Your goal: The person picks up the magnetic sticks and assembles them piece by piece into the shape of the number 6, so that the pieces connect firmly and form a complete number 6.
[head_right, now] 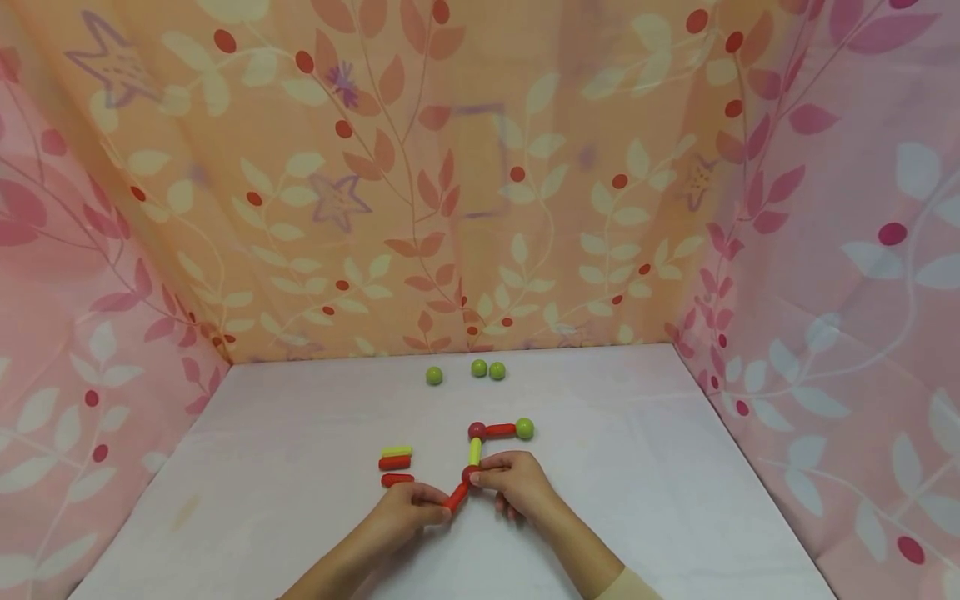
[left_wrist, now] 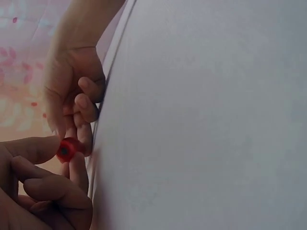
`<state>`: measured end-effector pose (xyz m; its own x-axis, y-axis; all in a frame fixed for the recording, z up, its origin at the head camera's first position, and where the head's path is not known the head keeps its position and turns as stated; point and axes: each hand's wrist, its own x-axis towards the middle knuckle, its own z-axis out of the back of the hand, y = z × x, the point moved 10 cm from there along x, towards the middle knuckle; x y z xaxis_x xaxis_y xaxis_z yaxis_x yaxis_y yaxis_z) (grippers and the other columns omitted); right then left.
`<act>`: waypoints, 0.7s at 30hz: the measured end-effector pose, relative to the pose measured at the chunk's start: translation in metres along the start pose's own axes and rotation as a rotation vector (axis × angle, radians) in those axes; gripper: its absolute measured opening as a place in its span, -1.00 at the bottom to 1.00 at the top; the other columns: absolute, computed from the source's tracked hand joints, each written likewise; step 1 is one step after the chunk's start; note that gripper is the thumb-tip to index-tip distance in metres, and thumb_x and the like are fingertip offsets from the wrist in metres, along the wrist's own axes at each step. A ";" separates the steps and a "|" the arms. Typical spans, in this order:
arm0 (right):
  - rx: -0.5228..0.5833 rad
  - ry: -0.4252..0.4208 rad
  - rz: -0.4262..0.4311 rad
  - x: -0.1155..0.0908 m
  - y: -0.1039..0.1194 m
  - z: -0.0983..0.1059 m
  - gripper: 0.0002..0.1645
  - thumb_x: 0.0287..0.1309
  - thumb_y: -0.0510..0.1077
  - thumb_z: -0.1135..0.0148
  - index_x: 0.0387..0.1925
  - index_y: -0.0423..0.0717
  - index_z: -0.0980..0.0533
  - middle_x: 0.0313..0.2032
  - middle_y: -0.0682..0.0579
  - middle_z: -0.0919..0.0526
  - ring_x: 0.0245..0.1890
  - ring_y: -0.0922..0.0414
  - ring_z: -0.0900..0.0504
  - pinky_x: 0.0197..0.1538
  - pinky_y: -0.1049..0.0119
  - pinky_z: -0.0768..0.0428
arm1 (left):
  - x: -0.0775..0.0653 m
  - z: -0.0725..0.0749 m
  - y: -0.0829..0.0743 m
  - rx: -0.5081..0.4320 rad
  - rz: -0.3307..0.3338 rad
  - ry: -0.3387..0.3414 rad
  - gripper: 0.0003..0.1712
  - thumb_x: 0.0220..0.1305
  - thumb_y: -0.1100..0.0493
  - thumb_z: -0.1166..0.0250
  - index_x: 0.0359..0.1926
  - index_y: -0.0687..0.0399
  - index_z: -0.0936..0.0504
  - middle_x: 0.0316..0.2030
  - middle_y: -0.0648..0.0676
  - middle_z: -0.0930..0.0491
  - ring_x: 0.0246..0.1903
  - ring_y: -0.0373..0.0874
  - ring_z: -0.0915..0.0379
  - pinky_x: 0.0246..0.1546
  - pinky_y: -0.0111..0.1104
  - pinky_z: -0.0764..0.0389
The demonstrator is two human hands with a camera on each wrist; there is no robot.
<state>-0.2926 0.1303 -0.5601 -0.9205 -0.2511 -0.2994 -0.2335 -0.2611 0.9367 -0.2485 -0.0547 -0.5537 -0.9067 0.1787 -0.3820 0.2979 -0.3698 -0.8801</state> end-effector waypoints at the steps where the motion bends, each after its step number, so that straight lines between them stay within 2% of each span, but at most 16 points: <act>1: 0.000 0.000 -0.001 0.000 0.000 0.000 -0.46 0.07 0.11 -0.55 0.00 -0.12 -0.68 -0.39 -0.04 -0.77 -0.77 0.22 -0.43 -0.71 0.43 -0.34 | 0.000 -0.002 0.002 -0.005 0.021 0.005 -0.77 0.18 0.13 -0.52 -0.17 0.10 -0.75 -0.24 0.03 -0.64 -0.22 -0.06 -0.44 -0.26 -0.30 -0.45; 5: 0.004 0.001 -0.001 0.000 0.001 -0.001 -0.47 0.08 0.10 -0.55 0.00 -0.13 -0.68 -0.35 -0.03 -0.78 -0.77 0.22 -0.42 -0.71 0.43 -0.34 | -0.001 -0.009 0.005 -0.020 0.066 0.021 -0.75 0.16 0.09 -0.54 -0.18 0.08 -0.75 -0.23 0.04 -0.61 -0.30 -0.07 -0.38 -0.38 -0.32 -0.34; 10: 0.003 -0.010 0.009 0.000 0.002 -0.001 -0.47 0.08 0.11 -0.54 -0.01 -0.14 -0.68 -0.35 -0.05 -0.77 -0.77 0.23 -0.41 -0.72 0.41 -0.34 | -0.001 -0.017 0.008 -0.049 0.111 0.032 -0.73 0.12 0.05 -0.57 -0.19 0.03 -0.75 -0.31 0.02 -0.63 -0.57 -0.16 -0.22 -0.56 -0.39 -0.21; 14: 0.004 -0.020 0.009 0.000 0.003 0.001 -0.47 0.09 0.11 -0.54 -0.01 -0.13 -0.69 -0.36 -0.05 -0.77 -0.77 0.21 -0.41 -0.72 0.41 -0.34 | 0.000 -0.022 0.008 -0.054 0.120 0.041 -0.73 0.12 0.03 -0.57 -0.20 0.01 -0.75 -0.43 -0.02 -0.62 -0.71 -0.22 -0.11 -0.65 -0.44 -0.17; 21: -0.005 -0.028 -0.004 -0.002 0.002 0.001 -0.48 0.07 0.13 -0.55 -0.03 -0.10 -0.71 -0.35 -0.03 -0.77 -0.77 0.20 -0.42 -0.70 0.40 -0.36 | -0.002 -0.031 0.007 -0.117 0.091 0.034 -0.75 0.12 0.10 -0.56 -0.20 0.06 -0.73 -0.46 -0.06 -0.63 -0.74 -0.26 -0.09 -0.72 -0.46 -0.14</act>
<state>-0.2920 0.1313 -0.5573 -0.9280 -0.2242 -0.2977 -0.2355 -0.2664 0.9346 -0.2357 -0.0298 -0.5680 -0.8645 0.1805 -0.4692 0.4129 -0.2775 -0.8675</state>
